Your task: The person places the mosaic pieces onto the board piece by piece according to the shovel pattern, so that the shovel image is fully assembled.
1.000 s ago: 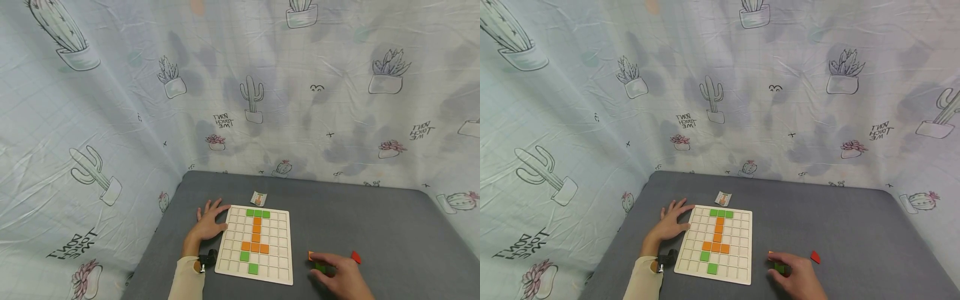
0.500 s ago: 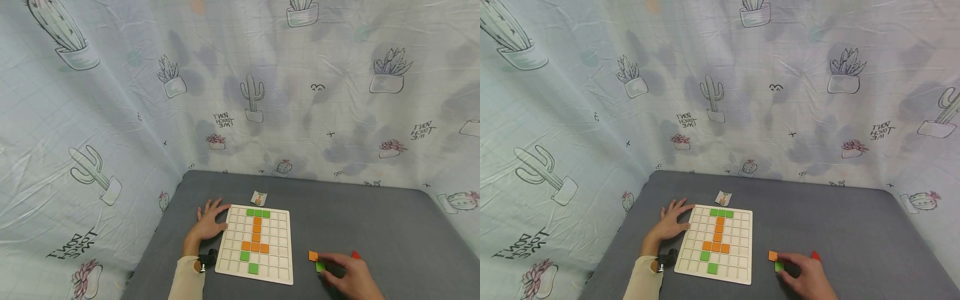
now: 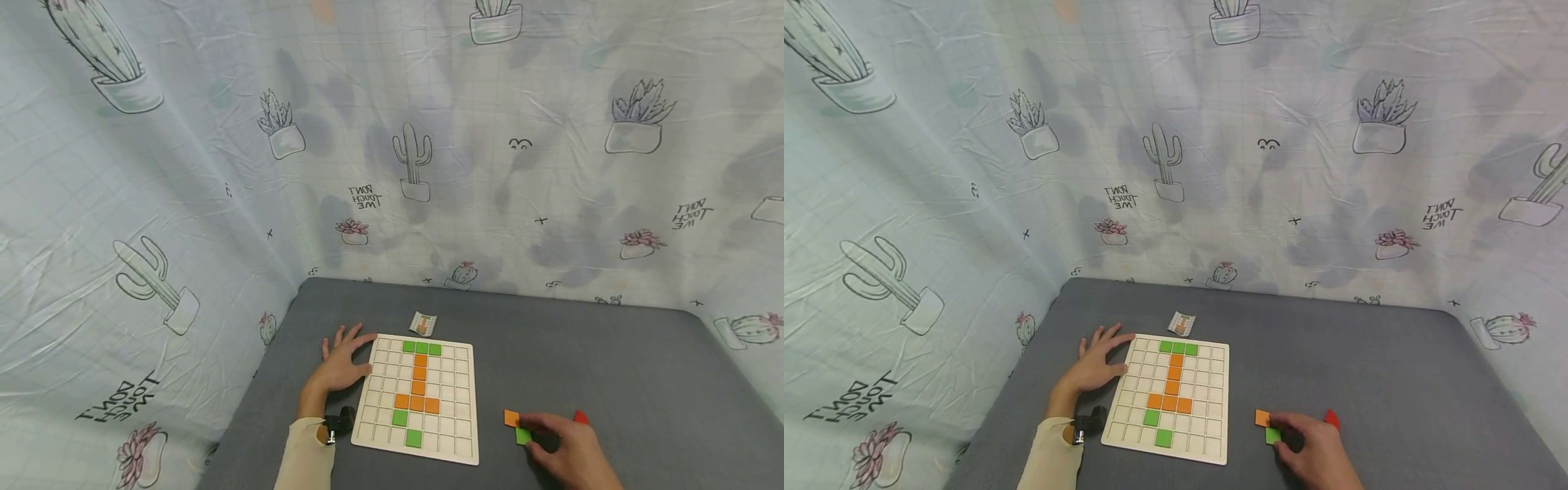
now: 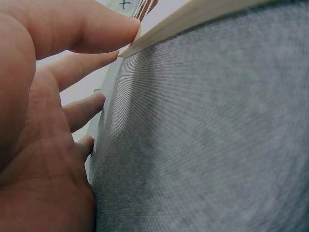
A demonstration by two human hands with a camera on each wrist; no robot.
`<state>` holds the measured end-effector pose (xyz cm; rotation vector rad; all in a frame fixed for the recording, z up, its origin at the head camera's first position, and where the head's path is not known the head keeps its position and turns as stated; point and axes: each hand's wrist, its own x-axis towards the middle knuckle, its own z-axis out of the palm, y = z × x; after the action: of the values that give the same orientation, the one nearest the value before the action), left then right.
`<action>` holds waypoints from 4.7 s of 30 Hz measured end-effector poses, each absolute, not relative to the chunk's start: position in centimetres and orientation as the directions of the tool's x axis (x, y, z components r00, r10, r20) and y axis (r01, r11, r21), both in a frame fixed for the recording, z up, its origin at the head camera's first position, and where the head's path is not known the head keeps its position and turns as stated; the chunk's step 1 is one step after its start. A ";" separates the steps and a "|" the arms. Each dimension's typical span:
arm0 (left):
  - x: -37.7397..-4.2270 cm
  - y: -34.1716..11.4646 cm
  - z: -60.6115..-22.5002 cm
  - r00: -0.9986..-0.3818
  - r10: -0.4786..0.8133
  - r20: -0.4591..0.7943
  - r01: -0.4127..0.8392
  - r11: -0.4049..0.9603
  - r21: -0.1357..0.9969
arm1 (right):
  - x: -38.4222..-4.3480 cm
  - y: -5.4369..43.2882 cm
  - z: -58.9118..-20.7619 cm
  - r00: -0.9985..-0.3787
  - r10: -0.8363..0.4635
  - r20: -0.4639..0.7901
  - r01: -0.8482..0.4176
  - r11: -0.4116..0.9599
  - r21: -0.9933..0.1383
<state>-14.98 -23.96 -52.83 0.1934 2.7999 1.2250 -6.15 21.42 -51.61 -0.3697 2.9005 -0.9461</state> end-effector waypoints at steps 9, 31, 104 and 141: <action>-14.9 -24.0 -52.9 -0.989 0.143 -0.025 0.079 0.676 0.733 | -6.1 20.9 -51.6 -0.976 -0.219 0.001 -0.176 0.779 -0.602; -15.1 -24.0 -52.9 -0.990 0.138 -0.018 0.081 0.678 0.731 | -5.5 21.5 -50.4 -0.923 -0.253 0.291 -0.378 0.743 -0.552; -14.9 -24.2 -52.8 -0.989 0.145 -0.027 0.078 0.670 0.738 | -7.9 8.1 -51.3 -0.776 -0.566 0.277 -0.603 0.539 -0.588; -15.0 -24.2 -52.7 -0.987 0.159 -0.015 0.096 0.665 0.741 | -7.9 8.1 -50.9 -0.770 -0.566 0.294 -0.612 0.527 -0.589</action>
<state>-14.98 -24.19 -52.72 0.2139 2.7946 1.2371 -7.89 8.14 -50.87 -1.0830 2.8023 -1.1235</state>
